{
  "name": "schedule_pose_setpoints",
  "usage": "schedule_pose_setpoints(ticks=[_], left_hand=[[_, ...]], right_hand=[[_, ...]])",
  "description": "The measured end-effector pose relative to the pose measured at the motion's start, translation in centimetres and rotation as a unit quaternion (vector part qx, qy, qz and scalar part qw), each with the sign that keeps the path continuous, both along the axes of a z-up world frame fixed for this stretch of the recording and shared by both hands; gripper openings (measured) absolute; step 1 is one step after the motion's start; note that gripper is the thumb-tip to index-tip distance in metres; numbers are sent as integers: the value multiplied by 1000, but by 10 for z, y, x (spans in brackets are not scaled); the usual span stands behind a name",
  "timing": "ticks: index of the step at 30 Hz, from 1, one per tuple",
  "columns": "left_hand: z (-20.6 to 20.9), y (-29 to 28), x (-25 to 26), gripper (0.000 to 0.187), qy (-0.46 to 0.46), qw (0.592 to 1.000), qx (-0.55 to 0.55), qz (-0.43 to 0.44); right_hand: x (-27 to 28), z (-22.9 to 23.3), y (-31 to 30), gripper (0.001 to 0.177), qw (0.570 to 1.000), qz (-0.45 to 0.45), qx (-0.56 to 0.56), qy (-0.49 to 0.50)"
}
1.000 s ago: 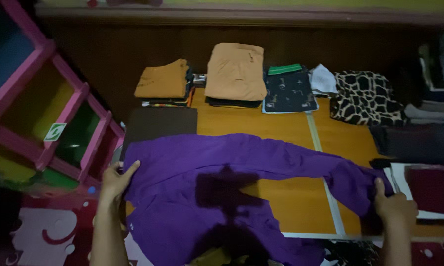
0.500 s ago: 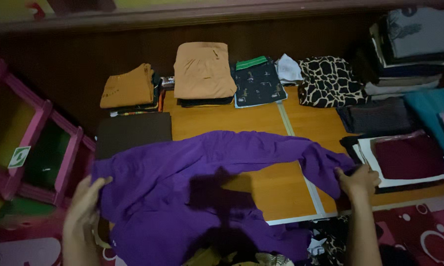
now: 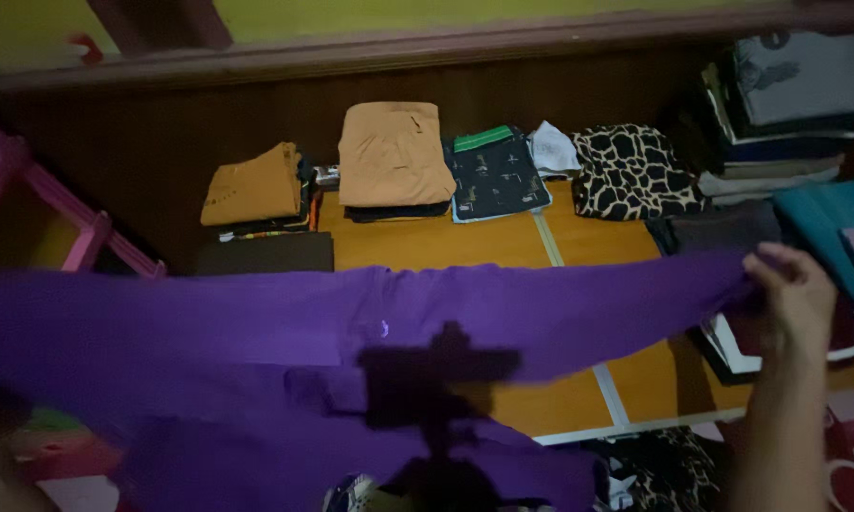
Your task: The person folds a pair of brown pants, a pair of maroon underwear, a pair of orange shorts, and a purple garment, placing each on a stack.
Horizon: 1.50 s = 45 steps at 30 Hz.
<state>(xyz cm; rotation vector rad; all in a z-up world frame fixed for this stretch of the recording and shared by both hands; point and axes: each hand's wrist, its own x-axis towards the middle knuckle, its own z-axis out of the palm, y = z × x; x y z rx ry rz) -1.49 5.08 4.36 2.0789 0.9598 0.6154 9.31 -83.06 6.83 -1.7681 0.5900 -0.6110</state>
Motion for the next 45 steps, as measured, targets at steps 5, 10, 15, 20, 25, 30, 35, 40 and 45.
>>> schedule_pose_setpoints(ticks=[5,10,15,20,25,30,35,40,45], left_hand=[[42,3,48,51,14,993,115,-17],[-25,16,95,30,-136,953,-131,-239],[-47,35,121,30,-160,954,-171,-186],[-41,27,149,34,-209,954,-167,-133],[-53,10,148,43,-68,987,-29,-142],[-76,16,26,57,-42,980,53,-188],[-120,4,-84,55,256,960,-83,-82],[-119,-74,-105,80,255,961,-57,-92],[-107,-99,-112,73,-48,976,-72,-198]], right_hand=[[54,-3,-10,25,993,64,-67,74],[101,-83,7,32,985,80,-19,153],[120,-90,-13,32,973,116,-63,187],[162,-82,-21,28,997,69,-34,30],[140,-84,6,33,971,78,-223,39],[-16,-71,14,42,931,93,-158,316],[-143,-171,-37,50,717,421,61,552],[-172,-246,37,85,739,398,-42,542],[-181,-269,18,45,764,475,110,423]])
